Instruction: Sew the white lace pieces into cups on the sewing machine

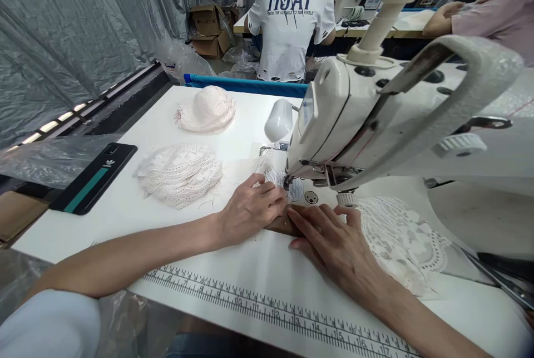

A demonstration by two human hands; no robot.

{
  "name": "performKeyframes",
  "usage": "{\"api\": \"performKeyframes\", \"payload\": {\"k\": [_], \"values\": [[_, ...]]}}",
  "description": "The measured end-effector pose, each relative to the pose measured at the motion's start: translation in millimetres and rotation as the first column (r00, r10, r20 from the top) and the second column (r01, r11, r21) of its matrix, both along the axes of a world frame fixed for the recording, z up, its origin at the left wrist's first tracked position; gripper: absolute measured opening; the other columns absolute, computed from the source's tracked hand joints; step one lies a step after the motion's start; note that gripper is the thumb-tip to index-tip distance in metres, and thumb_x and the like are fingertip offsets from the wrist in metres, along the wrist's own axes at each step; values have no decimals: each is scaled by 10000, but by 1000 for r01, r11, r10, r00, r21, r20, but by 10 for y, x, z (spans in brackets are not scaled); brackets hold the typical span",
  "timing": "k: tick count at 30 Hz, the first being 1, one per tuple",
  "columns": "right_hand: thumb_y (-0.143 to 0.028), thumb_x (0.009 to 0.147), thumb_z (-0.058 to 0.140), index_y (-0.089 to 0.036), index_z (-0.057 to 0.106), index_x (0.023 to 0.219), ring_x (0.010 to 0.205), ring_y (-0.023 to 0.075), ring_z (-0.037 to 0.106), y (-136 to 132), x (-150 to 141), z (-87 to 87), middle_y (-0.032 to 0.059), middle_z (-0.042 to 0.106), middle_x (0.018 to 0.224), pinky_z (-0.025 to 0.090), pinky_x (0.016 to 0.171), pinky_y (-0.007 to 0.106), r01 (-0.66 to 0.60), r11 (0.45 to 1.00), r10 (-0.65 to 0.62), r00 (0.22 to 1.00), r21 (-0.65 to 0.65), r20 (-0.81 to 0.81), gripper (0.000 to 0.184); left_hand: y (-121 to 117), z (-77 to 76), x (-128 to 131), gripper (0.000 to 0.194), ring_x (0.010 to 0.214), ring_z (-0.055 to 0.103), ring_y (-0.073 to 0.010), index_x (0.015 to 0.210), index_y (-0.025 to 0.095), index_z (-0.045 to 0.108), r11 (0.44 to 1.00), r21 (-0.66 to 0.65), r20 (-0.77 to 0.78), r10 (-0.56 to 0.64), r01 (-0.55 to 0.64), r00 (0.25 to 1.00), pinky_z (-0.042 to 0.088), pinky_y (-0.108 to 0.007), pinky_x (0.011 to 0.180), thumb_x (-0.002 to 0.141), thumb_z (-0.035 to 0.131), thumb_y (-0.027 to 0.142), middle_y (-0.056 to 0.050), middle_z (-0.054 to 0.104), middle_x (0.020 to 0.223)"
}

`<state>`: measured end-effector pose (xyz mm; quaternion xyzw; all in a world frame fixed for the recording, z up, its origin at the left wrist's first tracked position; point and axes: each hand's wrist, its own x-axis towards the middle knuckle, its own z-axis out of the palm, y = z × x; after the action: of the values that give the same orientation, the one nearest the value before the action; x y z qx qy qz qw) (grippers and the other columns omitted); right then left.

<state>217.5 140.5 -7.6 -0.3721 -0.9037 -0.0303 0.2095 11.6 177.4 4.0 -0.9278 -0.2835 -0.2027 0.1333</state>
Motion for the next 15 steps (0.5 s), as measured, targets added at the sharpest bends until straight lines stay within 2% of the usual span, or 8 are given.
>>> {"api": "performKeyframes", "payload": {"k": [9,12,15], "values": [[-387,954,388,-133,548,1162,807,203,535,33,-14,-2,95,632,929,318,796,402,5,1000,-5,1000,9,27,365,79,-51,-28,225,778,572,-118,867,139,620,999,10,-19,44,-43,999,372,-320,824,940,413,185,-10,666,870],[-378,953,392,-136,561,1152,823,210,528,31,-11,0,102,626,939,322,791,399,7,1000,-7,1000,18,12,356,173,-31,-58,285,787,576,-125,817,156,640,993,-95,-13,62,-63,998,357,-333,853,942,420,286,-11,670,906],[-377,949,403,-138,576,1146,836,214,525,42,-2,7,106,623,940,324,782,389,8,1000,-8,1000,14,-2,354,342,57,-31,313,825,581,-135,808,158,658,952,-279,-3,130,-126,992,354,-330,865,941,415,304,-30,664,942]]}}
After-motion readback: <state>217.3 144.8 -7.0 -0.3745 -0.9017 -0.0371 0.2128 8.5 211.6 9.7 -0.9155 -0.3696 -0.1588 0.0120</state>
